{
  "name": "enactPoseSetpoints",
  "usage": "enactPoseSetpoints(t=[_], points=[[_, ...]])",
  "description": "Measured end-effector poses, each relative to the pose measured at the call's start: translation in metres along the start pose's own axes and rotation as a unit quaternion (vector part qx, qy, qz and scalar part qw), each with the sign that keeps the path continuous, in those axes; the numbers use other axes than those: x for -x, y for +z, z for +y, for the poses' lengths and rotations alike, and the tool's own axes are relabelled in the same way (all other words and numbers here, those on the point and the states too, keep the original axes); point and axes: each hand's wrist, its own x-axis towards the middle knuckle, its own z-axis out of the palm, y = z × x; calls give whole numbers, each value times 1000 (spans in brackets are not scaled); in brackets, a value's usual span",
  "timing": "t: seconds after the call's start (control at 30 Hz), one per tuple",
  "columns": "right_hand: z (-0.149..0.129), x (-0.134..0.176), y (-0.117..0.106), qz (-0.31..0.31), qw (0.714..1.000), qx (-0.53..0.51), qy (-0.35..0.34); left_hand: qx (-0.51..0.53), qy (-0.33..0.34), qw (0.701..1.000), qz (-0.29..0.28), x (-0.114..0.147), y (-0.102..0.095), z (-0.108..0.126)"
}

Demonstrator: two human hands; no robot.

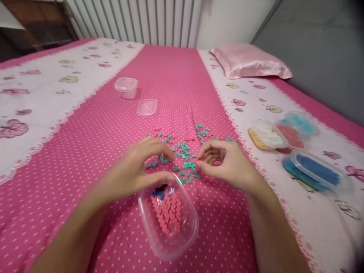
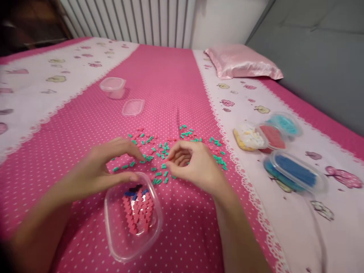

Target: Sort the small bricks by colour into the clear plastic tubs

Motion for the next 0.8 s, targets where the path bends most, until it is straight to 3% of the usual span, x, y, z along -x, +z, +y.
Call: enactPoseSetpoints(t=[0.1,0.2,0.37,0.8], points=[[-6,2,29,-47,998,-19,-31,6,-12,1000,14,2,2,5],[-6,4,40,-64,996,-32,-47,17,-8,1000,6,3,2,6],[-6,4,44,-64,996,-39,-55,29,18,999,-8,5,-1,5],[-4,1,45,-19,994,-88,-65,54,8,998,26,5,-2,7]])
